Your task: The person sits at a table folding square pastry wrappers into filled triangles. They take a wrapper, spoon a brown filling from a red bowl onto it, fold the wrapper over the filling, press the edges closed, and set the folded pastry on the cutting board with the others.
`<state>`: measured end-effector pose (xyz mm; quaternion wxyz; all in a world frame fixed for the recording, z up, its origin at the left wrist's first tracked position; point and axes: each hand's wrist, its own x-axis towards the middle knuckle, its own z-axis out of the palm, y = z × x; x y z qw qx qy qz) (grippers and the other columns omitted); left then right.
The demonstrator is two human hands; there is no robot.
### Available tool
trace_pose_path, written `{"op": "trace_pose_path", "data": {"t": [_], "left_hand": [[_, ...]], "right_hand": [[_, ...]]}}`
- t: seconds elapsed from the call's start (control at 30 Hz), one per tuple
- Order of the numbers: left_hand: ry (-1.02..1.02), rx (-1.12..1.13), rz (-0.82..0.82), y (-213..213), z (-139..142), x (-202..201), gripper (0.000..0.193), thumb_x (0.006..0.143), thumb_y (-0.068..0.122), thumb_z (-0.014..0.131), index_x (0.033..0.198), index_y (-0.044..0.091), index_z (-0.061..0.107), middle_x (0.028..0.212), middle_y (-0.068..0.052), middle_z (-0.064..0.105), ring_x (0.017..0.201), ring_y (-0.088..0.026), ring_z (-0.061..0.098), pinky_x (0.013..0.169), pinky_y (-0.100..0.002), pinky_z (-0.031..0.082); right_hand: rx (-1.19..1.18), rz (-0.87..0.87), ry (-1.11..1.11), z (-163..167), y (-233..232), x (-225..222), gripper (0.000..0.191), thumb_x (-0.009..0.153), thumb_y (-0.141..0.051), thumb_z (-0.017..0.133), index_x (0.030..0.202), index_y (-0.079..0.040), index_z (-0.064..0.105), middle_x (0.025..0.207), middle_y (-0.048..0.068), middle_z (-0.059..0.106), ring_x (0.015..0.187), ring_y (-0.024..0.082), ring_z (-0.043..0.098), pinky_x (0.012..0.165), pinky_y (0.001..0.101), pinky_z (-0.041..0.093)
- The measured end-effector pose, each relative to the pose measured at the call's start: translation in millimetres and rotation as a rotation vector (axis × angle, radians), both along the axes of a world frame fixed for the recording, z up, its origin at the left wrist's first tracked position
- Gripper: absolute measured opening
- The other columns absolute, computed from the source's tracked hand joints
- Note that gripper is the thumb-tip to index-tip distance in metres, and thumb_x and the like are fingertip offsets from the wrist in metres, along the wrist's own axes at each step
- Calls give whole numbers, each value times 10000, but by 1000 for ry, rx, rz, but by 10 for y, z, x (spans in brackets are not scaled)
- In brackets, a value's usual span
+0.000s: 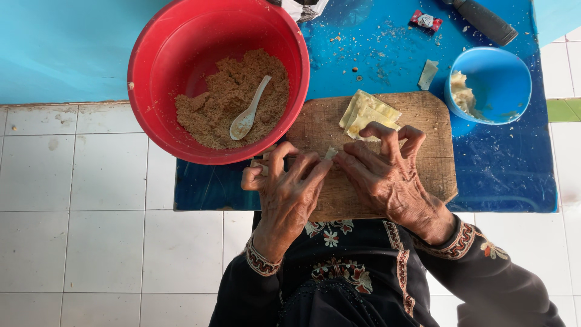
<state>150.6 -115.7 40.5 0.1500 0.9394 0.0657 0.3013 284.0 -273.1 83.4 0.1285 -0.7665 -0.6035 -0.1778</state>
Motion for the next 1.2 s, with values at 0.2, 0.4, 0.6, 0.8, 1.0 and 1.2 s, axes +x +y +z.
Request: {"op": "trace_pose_path", "data": {"t": [0.2,0.4,0.6,0.8,1.0,1.2], "left_hand": [[-10,80,46,-6,9,-15,345,919,238,788,1259,219,732,1135,97,680,1274,-213,502,958,-482,221],[46,53,40,46,45,-14,429,935,303,763,1332,164,679,1299,67,608,1283,-245,437,971,-501,214],[-6,42,130,36,39,-85,516,959,303,753,1433,132,642,1384,46,556,1268,-219,439,954,-481,215],[-105,-81,180,-41,-2,-449,489,960,325,781,1400,193,614,1323,32,545,1241,-244,415,1026,-473,255],[-185,-246,208,-53,-129,-713,585,925,264,836,1414,118,551,1323,-16,573,1262,-263,500,1065,-493,274],[-206,-204,60,-50,-104,-774,476,881,131,821,1326,132,651,1330,-69,641,1217,-268,571,1040,-444,302]], "right_hand": [[38,-36,-47,-37,2,-29,303,882,-230,809,1167,-152,741,1217,1,709,1297,296,460,970,558,286],[20,-97,-113,4,5,-128,423,856,-205,808,1273,-180,748,1331,-19,646,1331,317,434,962,556,285],[-74,-138,-183,30,109,-172,475,895,-327,800,1340,-186,712,1390,0,584,1358,309,412,977,599,298],[-118,-96,-198,21,264,8,507,929,-398,774,1356,-133,699,1388,53,582,1372,325,413,1009,611,300],[16,-51,-136,110,407,27,378,970,-275,812,1315,-170,698,1193,-17,662,1305,297,455,1003,565,292],[153,126,138,122,337,-562,341,847,-319,820,1147,-210,700,1149,-98,700,1245,271,478,955,526,291]]}}
